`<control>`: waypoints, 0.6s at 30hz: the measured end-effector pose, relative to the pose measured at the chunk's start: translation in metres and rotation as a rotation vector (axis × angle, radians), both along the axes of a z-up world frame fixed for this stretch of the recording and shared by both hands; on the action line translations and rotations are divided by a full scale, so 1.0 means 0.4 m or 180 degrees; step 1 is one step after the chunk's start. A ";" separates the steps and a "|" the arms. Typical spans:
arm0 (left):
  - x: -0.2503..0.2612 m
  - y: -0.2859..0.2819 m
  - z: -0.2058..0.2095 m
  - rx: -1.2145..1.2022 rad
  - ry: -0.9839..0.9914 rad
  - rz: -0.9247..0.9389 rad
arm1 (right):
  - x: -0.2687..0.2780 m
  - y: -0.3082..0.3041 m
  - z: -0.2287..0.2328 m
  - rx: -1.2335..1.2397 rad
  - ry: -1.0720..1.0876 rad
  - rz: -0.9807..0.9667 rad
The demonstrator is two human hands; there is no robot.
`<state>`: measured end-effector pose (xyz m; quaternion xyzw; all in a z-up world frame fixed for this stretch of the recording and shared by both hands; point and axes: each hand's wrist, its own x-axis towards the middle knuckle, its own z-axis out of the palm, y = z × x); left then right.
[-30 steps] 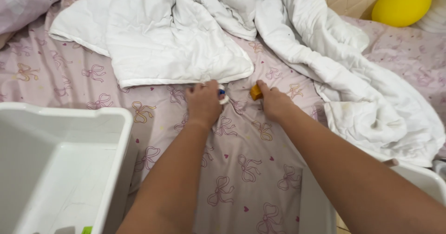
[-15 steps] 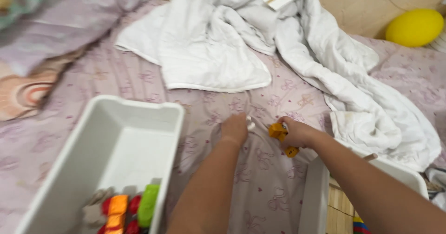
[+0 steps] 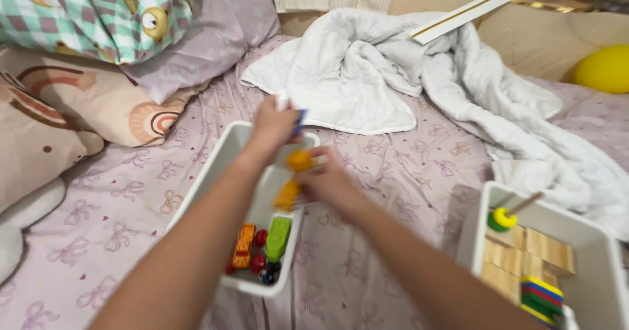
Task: Organizing toy blocks and cars into bins on a bed and adjusting wall trim.
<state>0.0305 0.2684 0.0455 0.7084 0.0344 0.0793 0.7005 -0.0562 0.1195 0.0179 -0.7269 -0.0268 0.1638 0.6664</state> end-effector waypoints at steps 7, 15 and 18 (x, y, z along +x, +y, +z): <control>-0.169 0.149 -0.014 -0.0120 0.0539 0.0224 | -0.197 0.157 -0.017 -0.0656 -0.0543 0.0326; -0.286 -0.117 0.039 0.0898 0.0591 -0.0510 | -0.284 -0.063 0.073 0.0455 0.0007 -0.0561; -0.332 -0.275 0.070 0.0444 0.0570 -0.1123 | -0.346 -0.194 0.152 0.0137 -0.0004 -0.0795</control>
